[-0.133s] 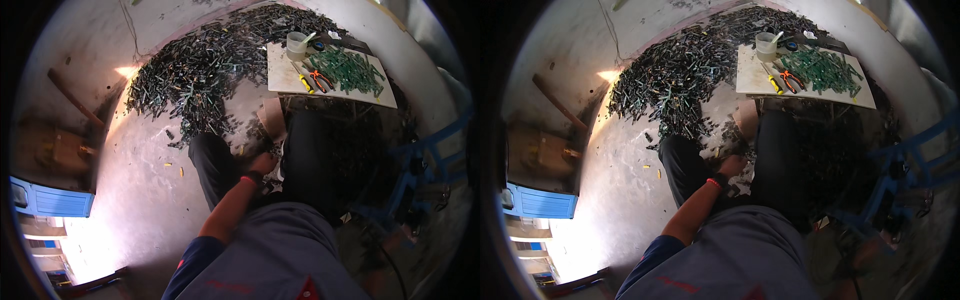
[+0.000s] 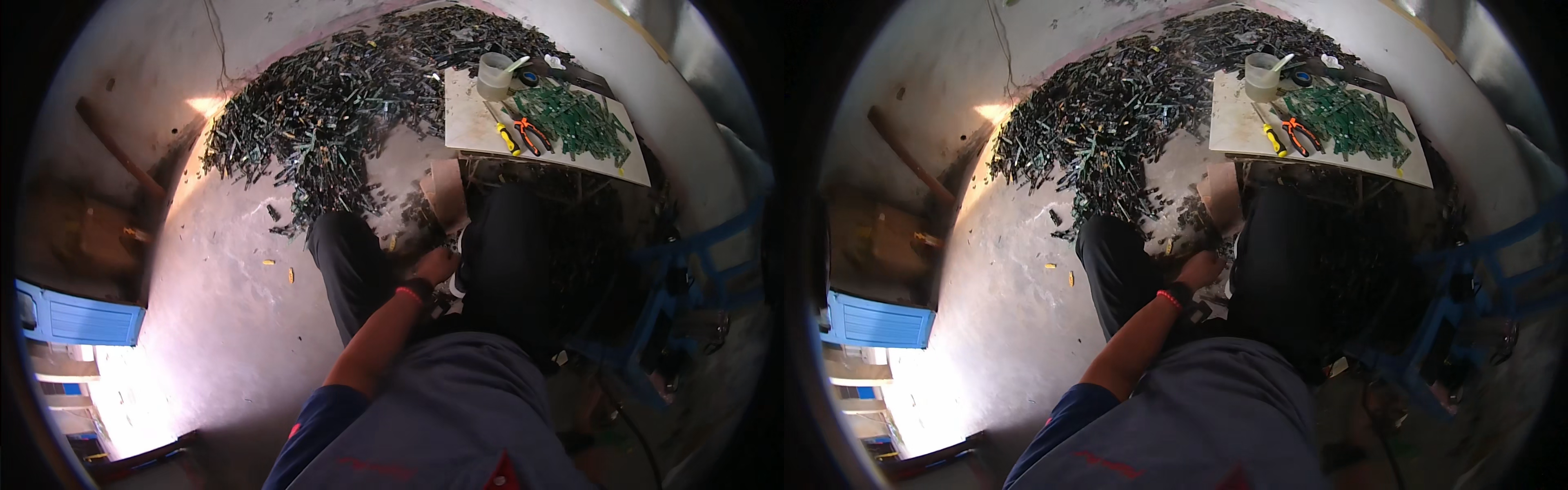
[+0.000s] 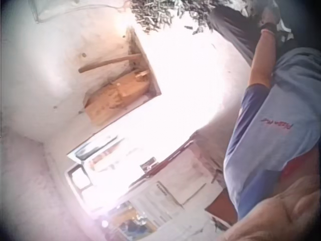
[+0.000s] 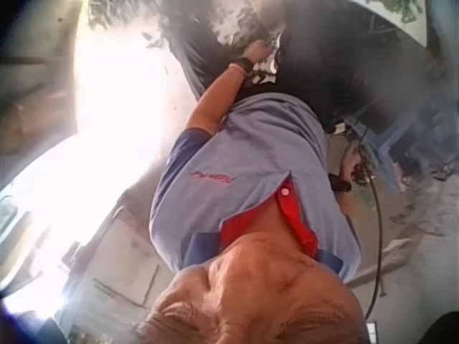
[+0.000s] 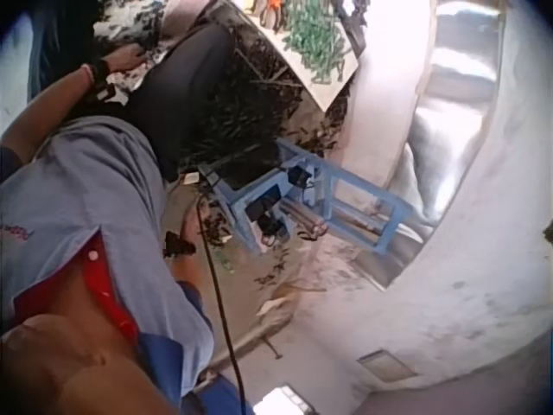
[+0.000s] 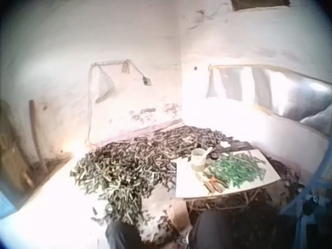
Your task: The person sits on the floor and uses pliers and a screwdriver to remove components from green circuit boards. They repeatedly pick up boards, strip parts, and place the processed boards on a nearby table.
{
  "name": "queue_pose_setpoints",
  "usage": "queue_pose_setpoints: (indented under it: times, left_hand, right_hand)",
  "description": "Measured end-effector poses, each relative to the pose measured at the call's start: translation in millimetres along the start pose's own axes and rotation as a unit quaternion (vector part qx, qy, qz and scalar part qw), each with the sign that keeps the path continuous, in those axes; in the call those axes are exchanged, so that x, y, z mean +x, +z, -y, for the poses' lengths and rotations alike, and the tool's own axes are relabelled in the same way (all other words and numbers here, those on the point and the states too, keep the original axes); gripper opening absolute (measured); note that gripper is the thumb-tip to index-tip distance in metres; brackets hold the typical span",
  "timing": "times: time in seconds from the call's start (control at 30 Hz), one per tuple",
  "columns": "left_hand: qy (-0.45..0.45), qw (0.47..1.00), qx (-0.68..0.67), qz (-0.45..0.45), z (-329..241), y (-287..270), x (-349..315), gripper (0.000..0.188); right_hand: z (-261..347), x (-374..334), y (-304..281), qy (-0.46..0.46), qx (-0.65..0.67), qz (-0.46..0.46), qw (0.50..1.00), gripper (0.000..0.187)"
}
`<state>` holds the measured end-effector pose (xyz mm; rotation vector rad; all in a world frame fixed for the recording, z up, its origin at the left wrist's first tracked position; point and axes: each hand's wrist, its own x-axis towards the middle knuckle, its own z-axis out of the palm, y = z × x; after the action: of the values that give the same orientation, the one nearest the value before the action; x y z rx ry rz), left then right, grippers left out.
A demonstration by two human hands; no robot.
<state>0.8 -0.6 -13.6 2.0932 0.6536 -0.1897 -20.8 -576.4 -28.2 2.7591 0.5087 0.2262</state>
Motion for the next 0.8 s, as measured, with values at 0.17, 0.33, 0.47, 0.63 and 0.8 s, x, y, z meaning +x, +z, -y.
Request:
queue_pose_setpoints:
  times: [0.17, 0.33, 0.47, 0.63, 0.8]
  left_hand:
    - [0.021, 0.999, -0.014, -0.041, -6, 3, -7, 0.041]
    - [0.040, 0.997, -0.039, -0.060, -16, -15, -21, 0.040]
    - [0.003, 0.986, -0.144, -0.081, -15, -43, -40, 0.039]
    - [-0.079, 0.913, -0.400, 0.007, -10, -92, -60, 0.043]
    - [0.001, 0.919, -0.394, -0.009, -2, -151, -57, 0.027]
  right_hand:
    - [98, 99, -127, -0.105, 0.523, -0.006, 0.846, 0.027]
    - [184, 208, -262, -0.273, 0.651, 0.033, 0.707, 0.038]
    - [263, 266, -348, -0.286, 0.631, 0.024, 0.721, 0.015]
    - [328, 321, -386, -0.269, 0.733, 0.039, 0.624, 0.015]
    - [384, 387, -395, -0.320, 0.699, 0.058, 0.636, 0.019]
